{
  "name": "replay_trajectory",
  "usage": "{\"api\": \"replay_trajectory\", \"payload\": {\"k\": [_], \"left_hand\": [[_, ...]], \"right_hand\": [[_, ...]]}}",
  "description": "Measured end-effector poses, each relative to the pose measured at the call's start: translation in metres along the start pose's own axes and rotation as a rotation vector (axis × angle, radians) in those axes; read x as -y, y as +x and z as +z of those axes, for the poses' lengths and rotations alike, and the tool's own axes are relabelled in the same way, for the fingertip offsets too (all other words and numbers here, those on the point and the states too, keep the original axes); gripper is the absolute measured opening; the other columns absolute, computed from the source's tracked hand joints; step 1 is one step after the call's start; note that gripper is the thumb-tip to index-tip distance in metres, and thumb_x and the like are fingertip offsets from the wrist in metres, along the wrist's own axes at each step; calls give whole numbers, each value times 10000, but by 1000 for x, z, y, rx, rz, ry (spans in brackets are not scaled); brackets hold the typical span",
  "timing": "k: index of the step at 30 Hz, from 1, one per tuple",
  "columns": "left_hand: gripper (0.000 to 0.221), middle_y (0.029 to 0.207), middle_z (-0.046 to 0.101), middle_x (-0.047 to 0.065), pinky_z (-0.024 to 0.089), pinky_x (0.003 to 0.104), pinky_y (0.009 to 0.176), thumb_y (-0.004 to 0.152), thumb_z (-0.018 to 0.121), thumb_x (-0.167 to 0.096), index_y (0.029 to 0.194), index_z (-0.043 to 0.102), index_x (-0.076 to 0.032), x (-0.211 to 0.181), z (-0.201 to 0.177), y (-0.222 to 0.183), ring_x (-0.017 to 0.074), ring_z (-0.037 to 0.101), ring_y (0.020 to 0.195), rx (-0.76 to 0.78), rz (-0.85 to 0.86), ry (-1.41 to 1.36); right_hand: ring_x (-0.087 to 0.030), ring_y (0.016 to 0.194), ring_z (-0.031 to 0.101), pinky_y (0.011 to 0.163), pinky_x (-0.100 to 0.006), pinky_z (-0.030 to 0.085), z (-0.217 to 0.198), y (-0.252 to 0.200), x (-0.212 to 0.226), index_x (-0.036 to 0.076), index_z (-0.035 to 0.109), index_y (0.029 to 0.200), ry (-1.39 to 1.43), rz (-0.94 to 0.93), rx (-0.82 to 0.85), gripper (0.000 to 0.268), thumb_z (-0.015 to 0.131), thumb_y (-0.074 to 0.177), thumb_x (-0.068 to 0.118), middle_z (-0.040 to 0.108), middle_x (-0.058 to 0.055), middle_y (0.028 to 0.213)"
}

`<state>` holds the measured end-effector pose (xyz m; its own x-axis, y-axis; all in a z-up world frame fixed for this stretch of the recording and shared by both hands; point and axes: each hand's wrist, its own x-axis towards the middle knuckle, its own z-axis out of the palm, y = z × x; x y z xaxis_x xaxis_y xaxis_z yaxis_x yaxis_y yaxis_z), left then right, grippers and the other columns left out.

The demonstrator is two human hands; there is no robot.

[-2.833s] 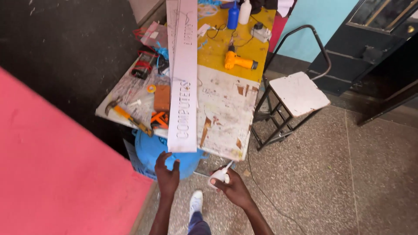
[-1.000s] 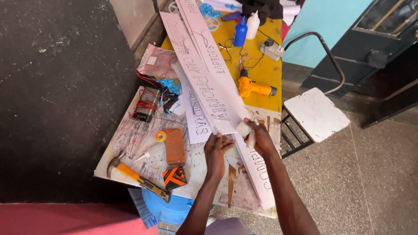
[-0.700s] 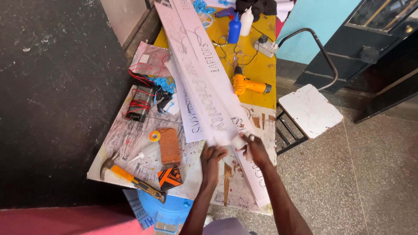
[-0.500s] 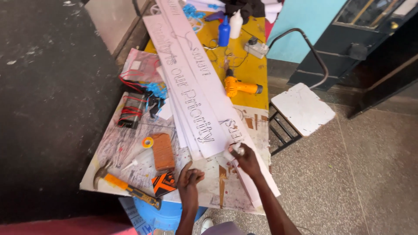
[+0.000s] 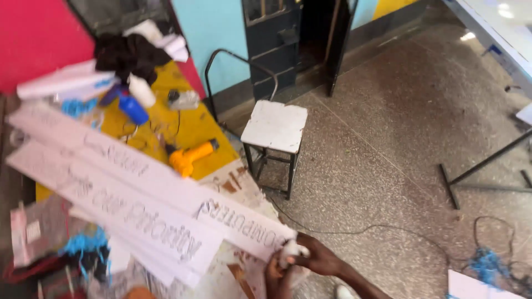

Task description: Gathering and organizing various small tools and materials into a bucket from a production table.

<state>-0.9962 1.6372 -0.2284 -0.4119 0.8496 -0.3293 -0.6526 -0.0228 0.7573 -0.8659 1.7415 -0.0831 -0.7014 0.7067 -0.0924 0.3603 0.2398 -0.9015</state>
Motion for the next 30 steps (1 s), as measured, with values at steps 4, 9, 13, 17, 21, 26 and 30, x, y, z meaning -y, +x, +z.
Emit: {"api": "replay_trajectory", "payload": {"k": [4,9,13,17,21,26,30], "left_hand": [[650,1211,932,234,750,346,898,821,987,-210,1398,792,15,-19,70,-11,225,882,1078,140,-98,231],[761,1385,814,0,679,297,944,939,769,-520,1608,710,-162,-51,164,-53,86,713,1235,455,-146,383],[689,1608,765,73,610,408,1112,1021,600,-588,1511,783,-140,24,182,-51,219,688,1480,422,-177,251],[913,1642,700,121,383,461,1267,995,512,-618,1816,327,-262,81,226,-55,249,602,1557,214,-399,-92],[1023,1798,548,52,341,544,1343,907,442,-751,1827,284,-333,45,309,-71,258,473,1689,228,-506,16],[1046,1829,505,54,314,516,1339,897,406,-809,1817,304,-323,82,355,-46,238,395,1733,339,-499,104],[1018,1840,484,79,327,473,1345,919,384,-727,1827,305,-275,84,399,-18,245,355,1756,280,-603,117]], "right_hand": [[-126,574,607,440,-256,457,-49,-48,-30,83,867,1339,358,285,-59,504,922,920,357,755,-92,843],[-169,769,640,399,-304,479,-94,-93,-72,65,877,1026,400,122,-256,207,978,909,203,642,-58,1006],[-207,1105,710,959,-358,555,-140,-123,-64,131,842,1124,92,-68,-237,329,992,900,321,725,-42,1182],[-276,1228,723,1013,-402,561,-177,-157,-68,118,798,1292,62,-134,-165,382,917,971,286,738,-101,1331],[-265,1057,792,898,-402,583,-207,-187,-94,125,756,1249,-102,-52,-194,382,942,946,266,817,-80,1215],[-291,1207,807,1031,-422,574,-251,-191,-97,136,800,1299,-61,46,-272,371,890,943,193,836,-88,1350],[-322,1142,791,993,-424,599,-279,-184,-102,109,778,1270,-67,-59,-409,328,841,950,152,816,-110,1298]]}}
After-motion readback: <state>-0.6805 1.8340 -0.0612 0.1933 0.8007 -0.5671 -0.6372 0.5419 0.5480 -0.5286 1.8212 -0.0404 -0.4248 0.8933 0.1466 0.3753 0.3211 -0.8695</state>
